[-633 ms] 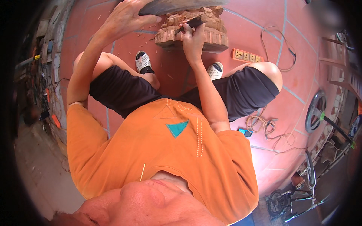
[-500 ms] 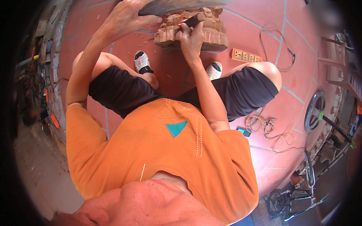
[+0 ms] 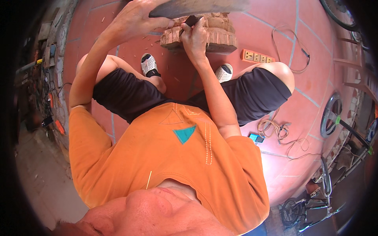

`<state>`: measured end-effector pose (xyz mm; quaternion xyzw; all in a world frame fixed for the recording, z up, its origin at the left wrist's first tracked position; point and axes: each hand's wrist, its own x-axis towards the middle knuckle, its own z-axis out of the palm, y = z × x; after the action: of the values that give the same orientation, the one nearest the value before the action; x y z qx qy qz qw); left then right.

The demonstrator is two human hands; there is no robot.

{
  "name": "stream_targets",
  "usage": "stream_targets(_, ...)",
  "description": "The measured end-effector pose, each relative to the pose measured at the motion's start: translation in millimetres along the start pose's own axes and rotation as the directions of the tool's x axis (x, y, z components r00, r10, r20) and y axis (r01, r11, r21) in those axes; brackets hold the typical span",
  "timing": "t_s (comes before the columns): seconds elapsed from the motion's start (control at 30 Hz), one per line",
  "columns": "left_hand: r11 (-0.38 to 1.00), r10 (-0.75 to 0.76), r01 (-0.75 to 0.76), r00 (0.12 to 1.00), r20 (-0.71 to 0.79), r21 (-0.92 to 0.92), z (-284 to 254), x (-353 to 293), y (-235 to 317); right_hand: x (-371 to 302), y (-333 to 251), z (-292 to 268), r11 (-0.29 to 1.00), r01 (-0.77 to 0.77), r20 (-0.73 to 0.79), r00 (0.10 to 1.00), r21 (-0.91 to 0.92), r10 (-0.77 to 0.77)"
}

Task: The person sits on the floor and carves a piece of wood using a chisel and a wooden mallet. They repeatedly strike the chisel to shape the wood, occasionally adjusting the chisel's position.

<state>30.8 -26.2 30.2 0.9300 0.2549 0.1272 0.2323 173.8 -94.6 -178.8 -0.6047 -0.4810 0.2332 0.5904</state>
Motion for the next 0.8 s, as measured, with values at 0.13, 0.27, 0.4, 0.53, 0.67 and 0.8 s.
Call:
stream_targets(0.13,0.955,0.077,-0.111,0.988,-0.133,-0.275,13.6,0.8,-11.5,-1.5,0.6,1.7,0.993,-0.019,0.0,1.0,-0.113,0.02)
stream_targets(0.27,0.96,-0.196,0.156,0.967,0.16,0.231,3.4,-2.4,-14.7,-2.1,11.4,1.7,0.998,0.051,-0.014,0.999,0.044,-0.051)
stream_targets(0.4,0.969,-0.198,0.182,0.977,0.082,0.167,-0.9,-6.5,-19.4,0.3,15.8,-3.4,0.869,-0.237,-0.014,0.963,0.434,0.27)
stream_targets(0.53,0.992,-0.1,0.1,0.995,-0.012,0.072,2.7,-9.3,-29.8,-3.7,9.0,-12.0,0.649,-0.395,0.051,0.875,0.651,0.482)
stream_targets(0.67,0.994,-0.091,0.091,0.996,-0.005,0.056,0.3,-8.3,-27.2,-0.9,10.8,-8.5,0.798,-0.224,-0.031,0.957,0.559,0.29)
stream_targets(0.8,0.997,-0.062,0.063,0.998,-0.018,0.05,-0.3,-7.8,-24.2,0.6,11.6,-9.5,0.846,-0.212,-0.006,0.969,0.489,0.247)
